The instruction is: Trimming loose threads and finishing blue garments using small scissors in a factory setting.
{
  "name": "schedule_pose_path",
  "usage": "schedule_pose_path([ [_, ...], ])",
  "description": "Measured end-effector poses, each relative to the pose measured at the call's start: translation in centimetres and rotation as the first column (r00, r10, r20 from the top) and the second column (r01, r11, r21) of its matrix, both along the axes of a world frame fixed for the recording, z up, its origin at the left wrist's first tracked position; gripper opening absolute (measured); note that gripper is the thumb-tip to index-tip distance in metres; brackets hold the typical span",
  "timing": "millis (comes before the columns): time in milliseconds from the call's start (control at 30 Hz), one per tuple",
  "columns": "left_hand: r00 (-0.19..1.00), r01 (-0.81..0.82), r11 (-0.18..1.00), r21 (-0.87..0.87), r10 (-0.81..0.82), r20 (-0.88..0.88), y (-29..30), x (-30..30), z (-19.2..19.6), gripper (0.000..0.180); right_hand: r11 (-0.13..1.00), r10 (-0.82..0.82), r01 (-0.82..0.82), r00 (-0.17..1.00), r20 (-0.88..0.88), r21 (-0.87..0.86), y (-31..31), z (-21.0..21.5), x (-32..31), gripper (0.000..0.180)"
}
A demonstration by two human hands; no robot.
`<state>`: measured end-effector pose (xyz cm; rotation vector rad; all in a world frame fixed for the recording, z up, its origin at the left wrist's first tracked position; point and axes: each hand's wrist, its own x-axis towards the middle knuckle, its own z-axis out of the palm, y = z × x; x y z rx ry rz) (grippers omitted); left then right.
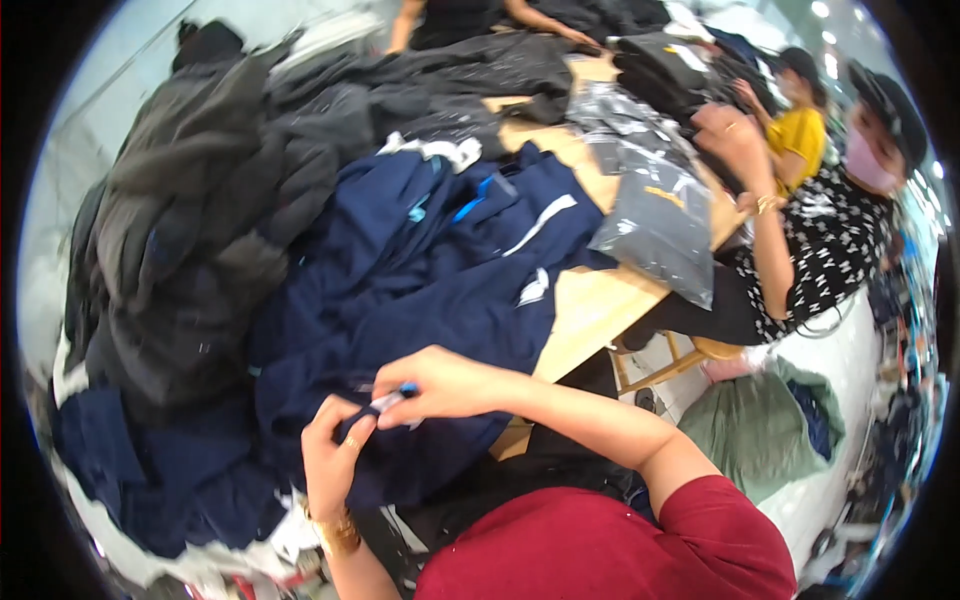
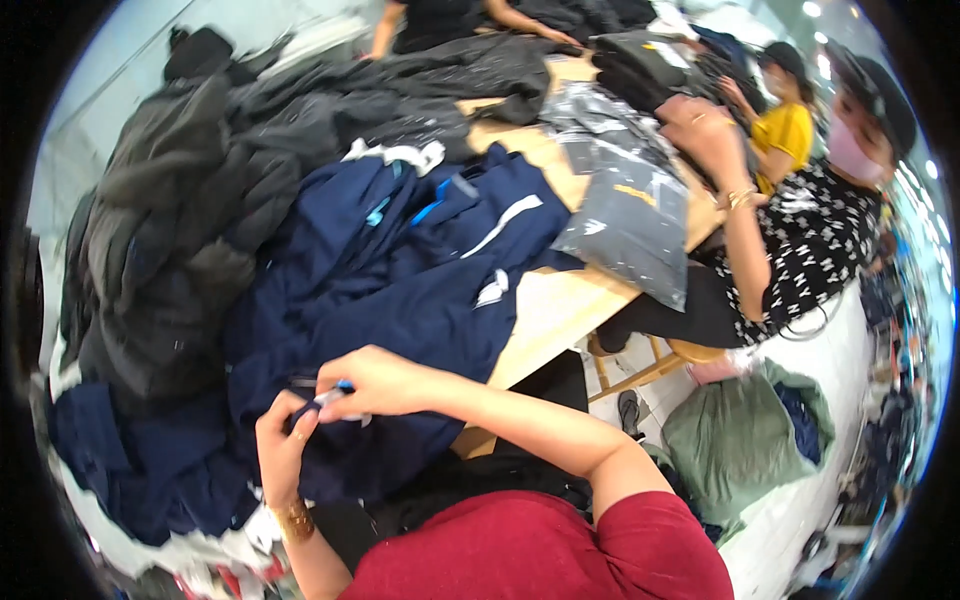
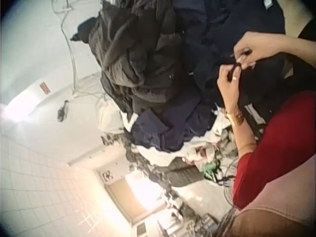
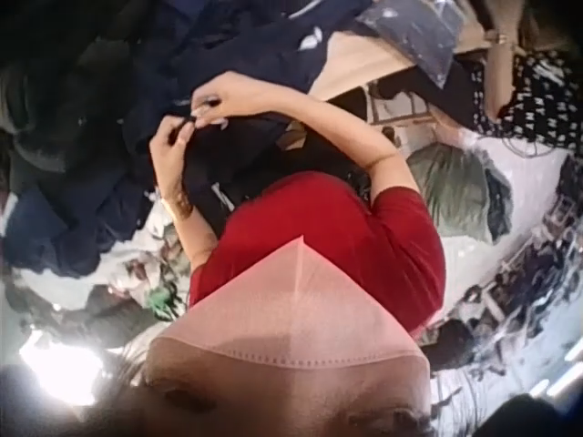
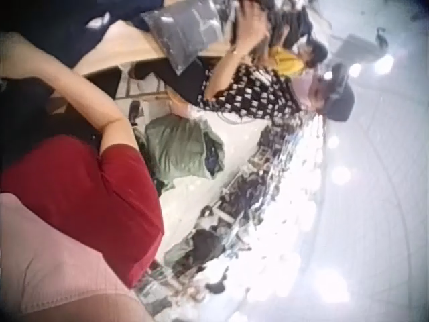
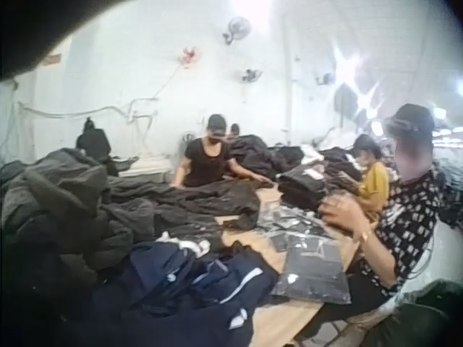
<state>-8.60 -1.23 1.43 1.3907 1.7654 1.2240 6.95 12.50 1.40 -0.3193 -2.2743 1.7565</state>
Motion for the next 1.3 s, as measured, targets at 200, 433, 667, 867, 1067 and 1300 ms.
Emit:
schedule_pose_path([
  [200, 0.993, 0.083, 0.996, -0.017, -0.084, -0.088, -0.4, 0.2, 0.4, 0.016, 0.990, 0.010, -0.008, 1.000, -0.018, 0.143, -0.1, -0.2, 0.8, 0.019],
  [433, 0.996, 0.083, 0.995, -0.053, -0.084, -0.023, -0.8, 0.3, 0.0, 0.016, 0.991, 0.034, -0.028, 0.998, -0.043, 0.130, -0.4, -0.9, 0.1, 0.022],
  [667, 0.954, 0.218, 0.974, -0.055, -0.201, 0.220, 0.5, -0.3, 0.1, 0.018, 0.960, -0.042, 0.089, 0.984, 0.175, -0.267, 1.3, 1.4, 1.5, 0.014],
  [867, 0.953, 0.163, 0.985, -0.058, -0.141, 0.268, -1.2, -1.5, -0.3, 0.016, 0.979, -0.058, 0.101, 0.970, 0.234, -0.177, -0.2, 1.0, -1.0, 0.015],
  [1067, 0.997, 0.033, 0.956, 0.293, -0.051, 0.056, -3.1, -1.7, -4.4, 0.025, 0.990, -0.138, 0.129, 0.933, 0.331, 0.048, -1.9, 0.0, -2.8, 0.012],
  [1300, 0.970, -0.213, 0.934, 0.287, 0.167, 0.178, -6.1, -0.7, -7.4, 0.025, 0.981, -0.077, 0.010, 0.935, 0.347, 0.193, -4.1, -0.6, -5.6, 0.013],
])
